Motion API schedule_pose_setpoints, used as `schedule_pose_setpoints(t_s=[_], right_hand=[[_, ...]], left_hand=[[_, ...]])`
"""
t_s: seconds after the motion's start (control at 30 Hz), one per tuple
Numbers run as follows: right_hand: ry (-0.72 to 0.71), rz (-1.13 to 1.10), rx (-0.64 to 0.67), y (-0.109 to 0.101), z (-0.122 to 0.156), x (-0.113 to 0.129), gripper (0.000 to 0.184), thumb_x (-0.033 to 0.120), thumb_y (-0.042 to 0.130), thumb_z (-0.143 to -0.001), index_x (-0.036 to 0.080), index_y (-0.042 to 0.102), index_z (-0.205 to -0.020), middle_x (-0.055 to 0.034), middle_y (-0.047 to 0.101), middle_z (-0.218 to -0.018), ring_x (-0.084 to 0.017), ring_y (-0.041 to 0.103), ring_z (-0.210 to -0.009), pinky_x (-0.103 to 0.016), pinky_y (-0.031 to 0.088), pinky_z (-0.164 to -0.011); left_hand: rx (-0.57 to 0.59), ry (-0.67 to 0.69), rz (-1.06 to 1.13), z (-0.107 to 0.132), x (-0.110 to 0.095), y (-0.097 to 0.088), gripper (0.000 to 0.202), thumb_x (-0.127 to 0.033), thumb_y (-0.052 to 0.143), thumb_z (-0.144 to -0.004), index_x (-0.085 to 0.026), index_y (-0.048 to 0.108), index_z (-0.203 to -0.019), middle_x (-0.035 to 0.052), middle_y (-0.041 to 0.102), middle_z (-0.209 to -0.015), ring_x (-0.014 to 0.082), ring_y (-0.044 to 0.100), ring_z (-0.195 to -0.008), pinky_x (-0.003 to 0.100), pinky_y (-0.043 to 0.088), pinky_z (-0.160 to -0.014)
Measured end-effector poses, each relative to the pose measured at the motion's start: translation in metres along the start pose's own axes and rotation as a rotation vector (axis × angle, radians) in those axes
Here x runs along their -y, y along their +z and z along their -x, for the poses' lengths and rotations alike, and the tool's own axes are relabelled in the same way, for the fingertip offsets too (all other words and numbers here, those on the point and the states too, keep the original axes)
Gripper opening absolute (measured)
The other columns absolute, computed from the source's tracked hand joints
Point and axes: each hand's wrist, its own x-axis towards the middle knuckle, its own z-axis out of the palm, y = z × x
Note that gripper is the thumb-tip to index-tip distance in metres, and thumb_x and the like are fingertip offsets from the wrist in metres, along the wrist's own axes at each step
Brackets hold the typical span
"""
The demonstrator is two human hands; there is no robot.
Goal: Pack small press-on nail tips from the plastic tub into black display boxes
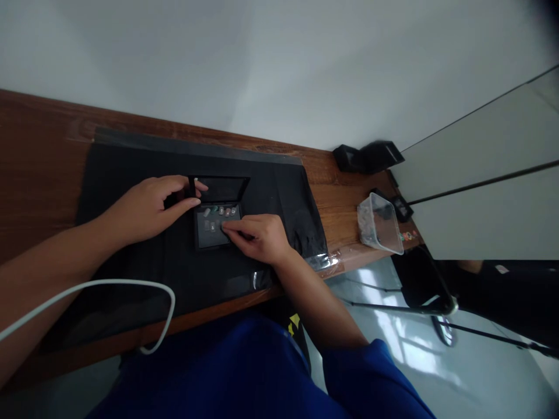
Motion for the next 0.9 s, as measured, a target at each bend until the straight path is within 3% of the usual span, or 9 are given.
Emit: schedule_pose_setpoints(t_s=[0.1, 0.33, 0.7, 0.9], right_hand=[[0.028, 0.015, 0.032, 0.0, -0.001, 0.002, 0.027, 0.035, 0.065, -0.111, 0.025, 0.089, -0.115, -0.0015, 0.082, -0.078, -0.013, 0.071, -0.068, -0.025, 0.051, -0.072], [0.017, -0.004, -0.029, -0.002, -0.002, 0.004, 0.028, 0.037, 0.068, -0.109, 0.021, 0.089, -0.116, -0.0018, 0.081, -0.076, -0.013, 0.071, -0.066, -0.025, 0.05, -0.071], [0.057, 0.049, 0.006, -0.004, -0.002, 0.009, 0.028, 0.037, 0.065, -0.109, 0.022, 0.088, -0.116, -0.001, 0.08, -0.077, -0.013, 0.069, -0.066, -0.026, 0.048, -0.069], [0.076, 0.076, 0.027, -0.004, -0.002, 0.011, 0.029, 0.038, 0.064, -0.109, 0.024, 0.087, -0.117, -0.0013, 0.081, -0.078, -0.014, 0.071, -0.069, -0.027, 0.048, -0.07]], left_hand=[[0.005, 0.003, -0.008, -0.001, 0.0, -0.001, 0.054, -0.063, 0.053, -0.096, -0.026, 0.079, -0.126, 0.0092, 0.084, -0.126, 0.0326, 0.077, -0.108, 0.048, 0.059, -0.098], [0.014, -0.022, -0.018, 0.0, -0.004, -0.002, 0.056, -0.063, 0.053, -0.095, -0.025, 0.079, -0.126, 0.0104, 0.084, -0.126, 0.0337, 0.077, -0.107, 0.048, 0.06, -0.096], [0.007, -0.019, -0.009, 0.0, 0.0, -0.002, 0.056, -0.065, 0.054, -0.095, -0.025, 0.08, -0.125, 0.0113, 0.083, -0.128, 0.0362, 0.077, -0.114, 0.055, 0.059, -0.104], [0.006, -0.021, -0.007, 0.0, -0.003, -0.003, 0.055, -0.063, 0.055, -0.095, -0.025, 0.08, -0.125, 0.0101, 0.084, -0.124, 0.0343, 0.078, -0.109, 0.051, 0.062, -0.098]])
